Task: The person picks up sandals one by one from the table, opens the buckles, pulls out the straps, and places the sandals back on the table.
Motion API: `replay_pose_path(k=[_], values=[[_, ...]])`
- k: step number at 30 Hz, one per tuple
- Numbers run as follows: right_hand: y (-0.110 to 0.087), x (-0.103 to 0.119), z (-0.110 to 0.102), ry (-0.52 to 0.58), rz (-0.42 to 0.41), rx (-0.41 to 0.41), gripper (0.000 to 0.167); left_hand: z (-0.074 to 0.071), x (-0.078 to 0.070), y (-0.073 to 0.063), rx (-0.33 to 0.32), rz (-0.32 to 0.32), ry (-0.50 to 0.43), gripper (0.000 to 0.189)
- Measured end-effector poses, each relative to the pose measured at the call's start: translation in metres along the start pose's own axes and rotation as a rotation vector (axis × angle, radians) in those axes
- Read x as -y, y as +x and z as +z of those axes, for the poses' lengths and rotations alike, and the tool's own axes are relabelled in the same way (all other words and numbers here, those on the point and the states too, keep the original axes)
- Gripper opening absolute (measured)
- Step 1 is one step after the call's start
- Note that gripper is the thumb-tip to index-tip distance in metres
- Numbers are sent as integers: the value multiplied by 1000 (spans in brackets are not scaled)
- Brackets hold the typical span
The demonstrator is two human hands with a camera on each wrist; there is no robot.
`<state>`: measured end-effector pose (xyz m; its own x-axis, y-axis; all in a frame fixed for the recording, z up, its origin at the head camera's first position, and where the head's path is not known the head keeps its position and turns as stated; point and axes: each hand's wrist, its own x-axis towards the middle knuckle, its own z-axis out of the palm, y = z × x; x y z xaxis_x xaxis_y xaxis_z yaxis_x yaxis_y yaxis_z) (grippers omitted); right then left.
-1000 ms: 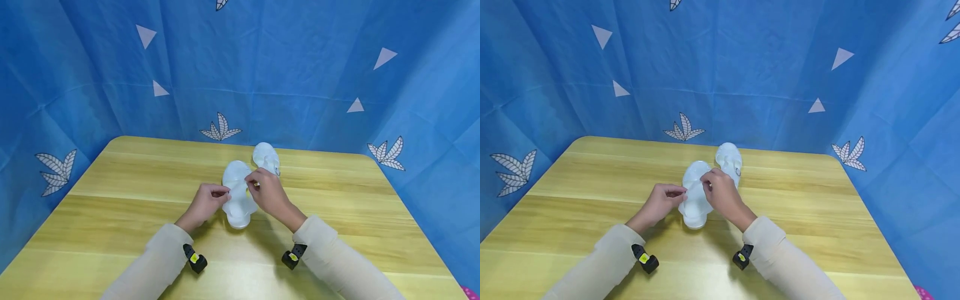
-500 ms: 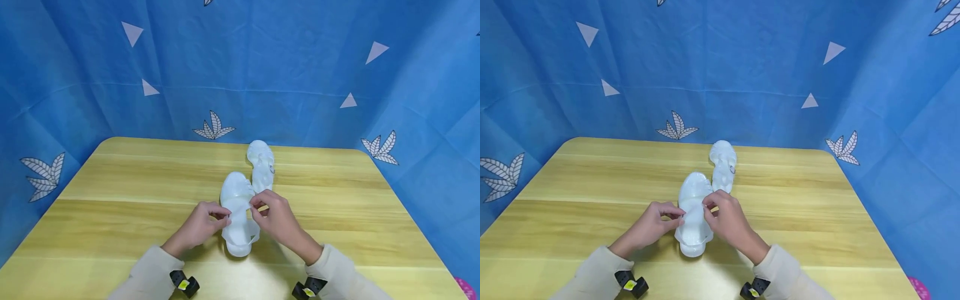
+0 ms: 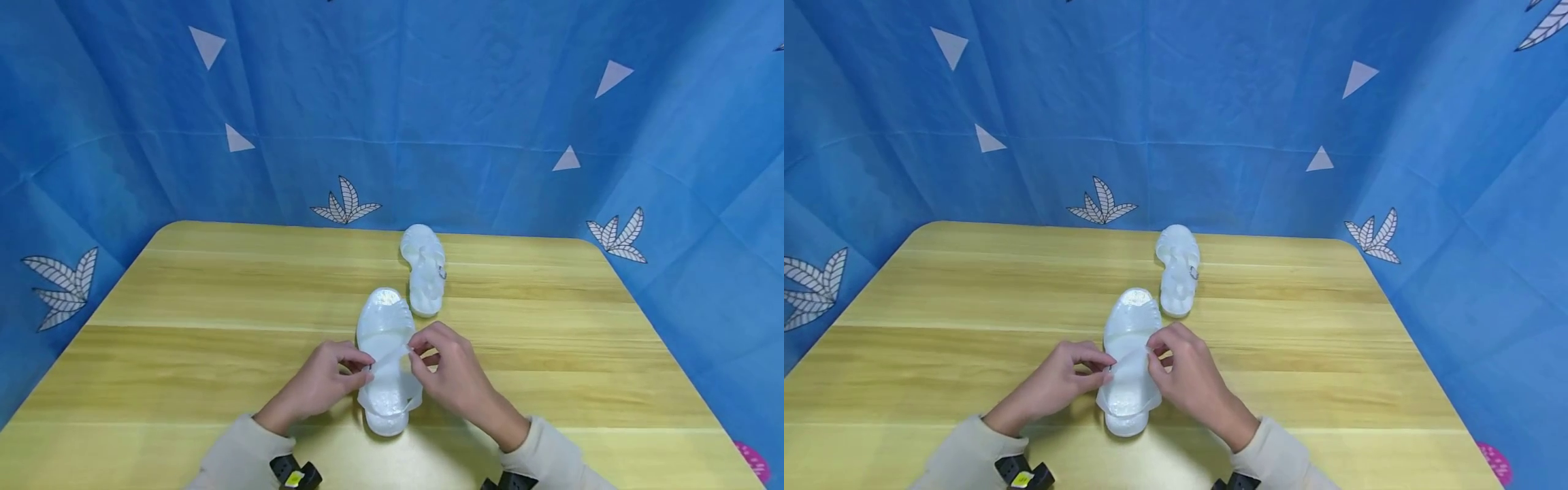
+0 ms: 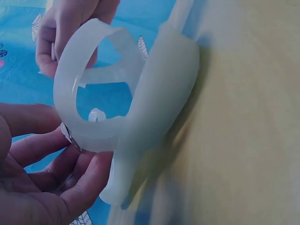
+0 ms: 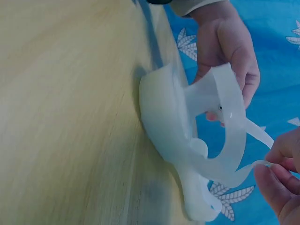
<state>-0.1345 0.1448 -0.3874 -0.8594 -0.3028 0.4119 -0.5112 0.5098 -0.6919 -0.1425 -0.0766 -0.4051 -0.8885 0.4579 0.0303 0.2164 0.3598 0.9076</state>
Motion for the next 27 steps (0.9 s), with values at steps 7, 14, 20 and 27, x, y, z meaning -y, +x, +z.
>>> replay_pose_path(k=[7,14,20,27], values=[[8,4,0,-56,-62,21,17,2,1,1,-13,7,19,16],[19,18,11,-122,-210,64,9,4,5,2,2,62,51,15],[25,15,25,-140,-177,222,8,-5,11,4,75,71,2,18],[21,-2,35,-98,-33,327,10,-17,23,1,212,-105,-221,17]])
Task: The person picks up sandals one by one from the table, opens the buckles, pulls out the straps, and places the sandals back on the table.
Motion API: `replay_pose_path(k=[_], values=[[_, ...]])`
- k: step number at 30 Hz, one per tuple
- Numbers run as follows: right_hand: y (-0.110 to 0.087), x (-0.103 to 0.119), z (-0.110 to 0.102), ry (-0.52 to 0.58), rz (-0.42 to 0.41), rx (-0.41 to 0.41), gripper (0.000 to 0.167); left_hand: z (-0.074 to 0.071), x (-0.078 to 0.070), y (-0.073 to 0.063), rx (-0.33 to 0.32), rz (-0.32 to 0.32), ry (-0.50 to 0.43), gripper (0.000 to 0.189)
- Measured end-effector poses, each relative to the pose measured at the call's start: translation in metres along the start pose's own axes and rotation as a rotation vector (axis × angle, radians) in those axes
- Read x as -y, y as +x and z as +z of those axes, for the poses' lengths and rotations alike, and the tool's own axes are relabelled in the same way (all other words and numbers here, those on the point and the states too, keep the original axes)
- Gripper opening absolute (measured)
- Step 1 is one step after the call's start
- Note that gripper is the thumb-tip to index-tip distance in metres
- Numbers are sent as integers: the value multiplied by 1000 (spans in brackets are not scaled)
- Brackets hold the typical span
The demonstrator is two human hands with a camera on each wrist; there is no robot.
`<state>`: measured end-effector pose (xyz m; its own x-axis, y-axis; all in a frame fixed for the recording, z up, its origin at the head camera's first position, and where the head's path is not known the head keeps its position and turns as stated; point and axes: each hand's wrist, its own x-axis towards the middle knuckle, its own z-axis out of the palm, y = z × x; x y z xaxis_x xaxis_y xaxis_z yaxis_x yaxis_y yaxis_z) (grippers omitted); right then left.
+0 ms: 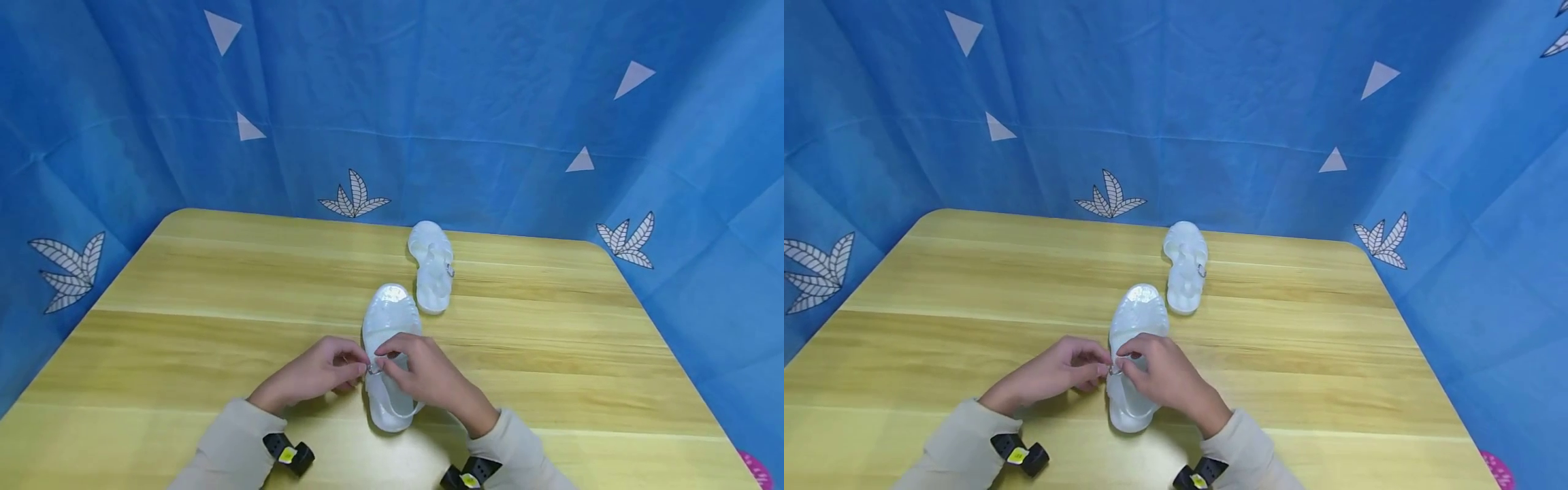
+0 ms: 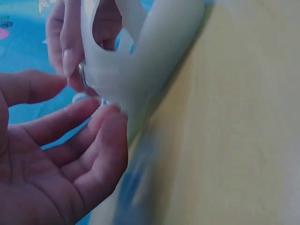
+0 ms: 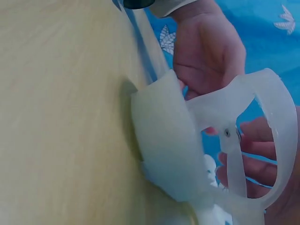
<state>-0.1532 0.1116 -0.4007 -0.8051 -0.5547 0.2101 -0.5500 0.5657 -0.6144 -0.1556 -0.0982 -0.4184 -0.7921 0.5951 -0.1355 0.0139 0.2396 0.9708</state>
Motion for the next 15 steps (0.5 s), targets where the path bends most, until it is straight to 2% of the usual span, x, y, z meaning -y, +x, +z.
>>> replay_pose_path(k=[3,8,11,15], values=[[-3,-6,2,43,15,28,12,0,5,0,28,-61,-100,17],[-8,-11,3,111,58,68,12,3,12,1,53,-118,-265,15],[-9,-14,3,147,70,91,13,4,16,1,76,-127,-326,14],[-11,-18,2,196,49,106,16,6,21,1,110,-98,-396,12]])
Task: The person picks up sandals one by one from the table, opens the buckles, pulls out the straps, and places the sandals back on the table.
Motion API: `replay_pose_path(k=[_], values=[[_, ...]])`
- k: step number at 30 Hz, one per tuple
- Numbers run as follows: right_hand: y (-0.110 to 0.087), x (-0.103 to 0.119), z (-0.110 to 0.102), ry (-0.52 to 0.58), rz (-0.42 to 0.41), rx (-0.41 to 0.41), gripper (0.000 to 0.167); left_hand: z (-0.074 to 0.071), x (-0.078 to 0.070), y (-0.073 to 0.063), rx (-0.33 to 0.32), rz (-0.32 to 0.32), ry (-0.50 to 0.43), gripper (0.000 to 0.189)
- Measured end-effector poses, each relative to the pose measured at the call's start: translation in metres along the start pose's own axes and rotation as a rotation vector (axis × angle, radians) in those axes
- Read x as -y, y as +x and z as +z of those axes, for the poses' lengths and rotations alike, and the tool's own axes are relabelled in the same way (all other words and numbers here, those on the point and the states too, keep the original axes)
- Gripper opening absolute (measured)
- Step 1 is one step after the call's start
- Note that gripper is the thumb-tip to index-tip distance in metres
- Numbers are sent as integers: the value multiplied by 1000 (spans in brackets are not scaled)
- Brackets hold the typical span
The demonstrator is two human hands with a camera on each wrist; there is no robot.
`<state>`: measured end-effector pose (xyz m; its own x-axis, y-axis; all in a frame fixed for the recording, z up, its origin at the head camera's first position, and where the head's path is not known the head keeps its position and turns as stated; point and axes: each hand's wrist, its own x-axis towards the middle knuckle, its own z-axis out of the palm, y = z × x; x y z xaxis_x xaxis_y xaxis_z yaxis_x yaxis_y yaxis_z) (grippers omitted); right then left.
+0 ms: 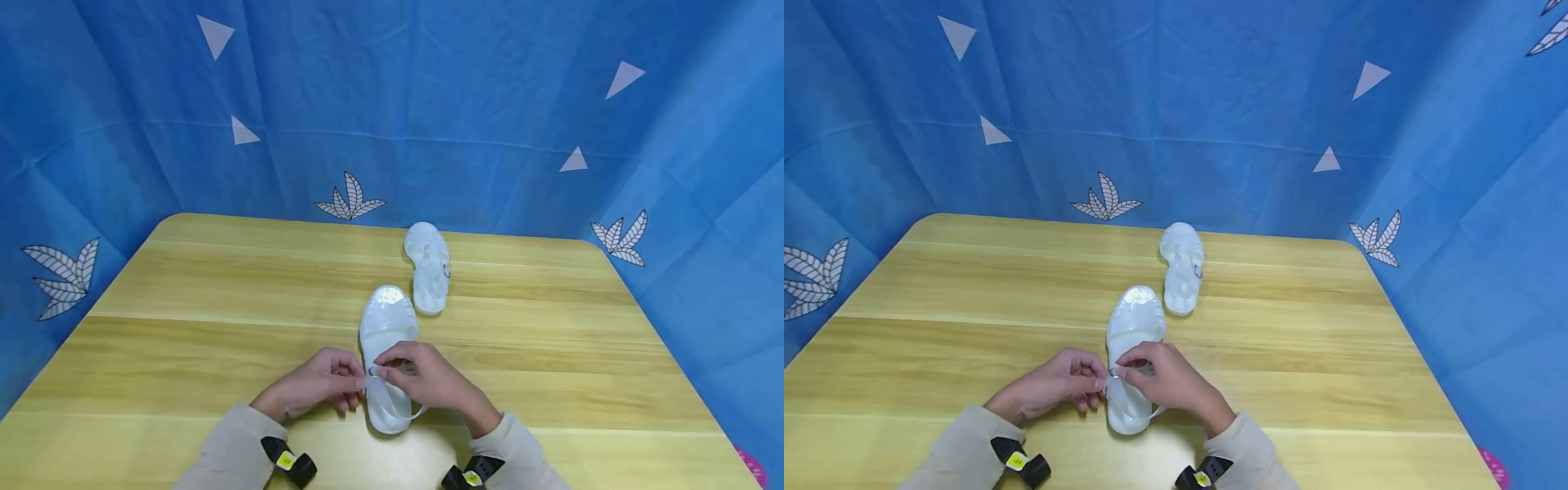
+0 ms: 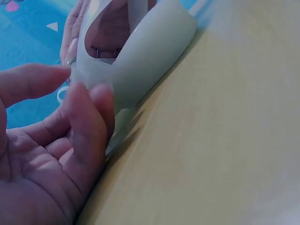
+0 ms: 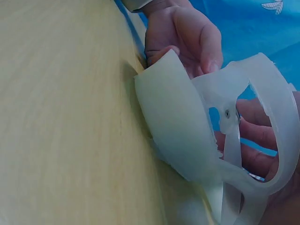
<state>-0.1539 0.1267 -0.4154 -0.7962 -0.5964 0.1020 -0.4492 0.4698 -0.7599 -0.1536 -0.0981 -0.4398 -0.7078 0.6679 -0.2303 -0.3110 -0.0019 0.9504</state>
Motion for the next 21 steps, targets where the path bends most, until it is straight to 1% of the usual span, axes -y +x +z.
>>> replay_pose_path(k=[5,7,13,17,21], values=[[-2,-7,1,76,-15,25,18,-3,8,0,36,31,-107,3],[-3,-9,1,106,-10,38,18,-5,10,1,42,41,-132,1],[-2,-13,0,167,24,55,20,-7,11,5,44,76,-140,4],[-1,-11,0,170,43,62,19,-6,11,5,47,94,-145,4],[-1,-9,2,163,47,61,18,-2,11,4,27,102,-149,5]])
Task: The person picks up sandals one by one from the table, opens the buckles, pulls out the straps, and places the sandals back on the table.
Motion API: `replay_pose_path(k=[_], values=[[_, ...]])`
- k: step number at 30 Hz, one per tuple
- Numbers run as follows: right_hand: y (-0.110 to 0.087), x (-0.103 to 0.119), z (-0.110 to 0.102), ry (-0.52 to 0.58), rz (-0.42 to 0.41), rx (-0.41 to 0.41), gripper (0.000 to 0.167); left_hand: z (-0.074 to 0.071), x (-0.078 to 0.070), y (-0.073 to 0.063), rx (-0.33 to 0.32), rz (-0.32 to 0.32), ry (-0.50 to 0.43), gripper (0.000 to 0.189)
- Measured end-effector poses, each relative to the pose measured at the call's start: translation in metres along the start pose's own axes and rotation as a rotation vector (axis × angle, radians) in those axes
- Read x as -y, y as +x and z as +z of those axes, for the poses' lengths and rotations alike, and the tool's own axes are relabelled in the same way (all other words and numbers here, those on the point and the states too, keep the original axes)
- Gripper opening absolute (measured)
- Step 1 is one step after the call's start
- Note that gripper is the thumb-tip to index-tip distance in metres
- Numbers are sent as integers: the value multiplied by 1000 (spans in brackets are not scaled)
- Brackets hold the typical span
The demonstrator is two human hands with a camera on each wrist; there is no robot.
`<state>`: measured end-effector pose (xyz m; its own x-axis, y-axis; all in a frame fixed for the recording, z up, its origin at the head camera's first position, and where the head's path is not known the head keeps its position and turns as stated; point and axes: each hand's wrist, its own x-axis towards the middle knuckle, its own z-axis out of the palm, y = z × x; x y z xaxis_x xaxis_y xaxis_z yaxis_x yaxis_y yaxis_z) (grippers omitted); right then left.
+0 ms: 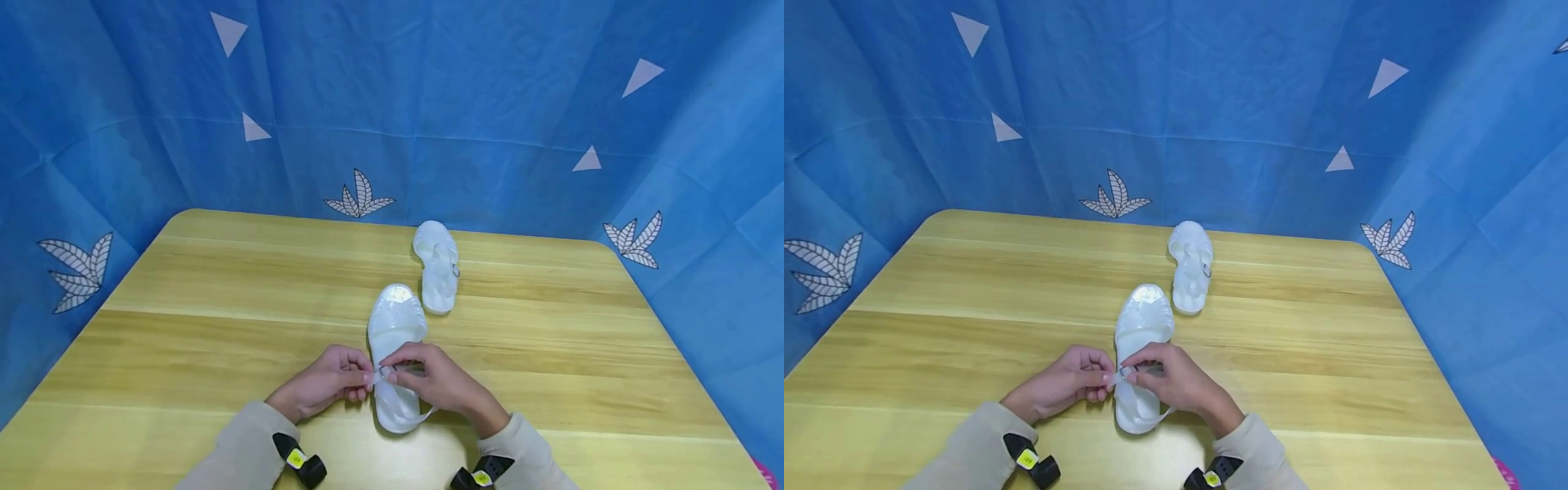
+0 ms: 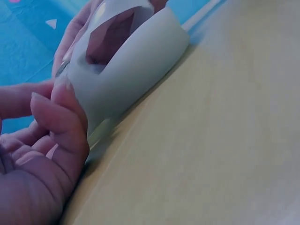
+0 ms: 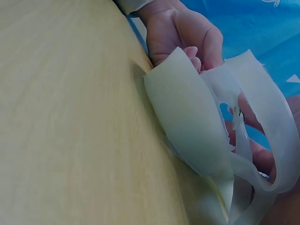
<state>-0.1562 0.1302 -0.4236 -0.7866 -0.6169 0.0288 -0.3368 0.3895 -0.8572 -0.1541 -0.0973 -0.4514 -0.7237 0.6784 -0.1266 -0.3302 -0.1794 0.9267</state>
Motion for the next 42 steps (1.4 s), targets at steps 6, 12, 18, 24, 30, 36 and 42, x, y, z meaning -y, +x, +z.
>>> replay_pose_path(k=[6,12,18,24,30,36,42], values=[[-1,1,2,-9,-32,-7,17,5,-3,1,-46,-22,13,3],[-1,0,2,-32,-63,-6,16,11,-6,1,-90,-19,38,6],[0,1,1,-28,-105,11,17,18,-12,3,-151,-27,122,6],[0,-2,2,-3,-91,11,19,21,-15,5,-184,-37,181,11],[-1,-4,2,0,-101,0,20,16,-16,2,-134,-51,119,10],[0,-4,2,-12,-131,-16,20,13,-15,0,-105,-56,75,5],[-1,-4,2,-18,-121,-26,19,12,-11,2,-108,-49,44,4]])
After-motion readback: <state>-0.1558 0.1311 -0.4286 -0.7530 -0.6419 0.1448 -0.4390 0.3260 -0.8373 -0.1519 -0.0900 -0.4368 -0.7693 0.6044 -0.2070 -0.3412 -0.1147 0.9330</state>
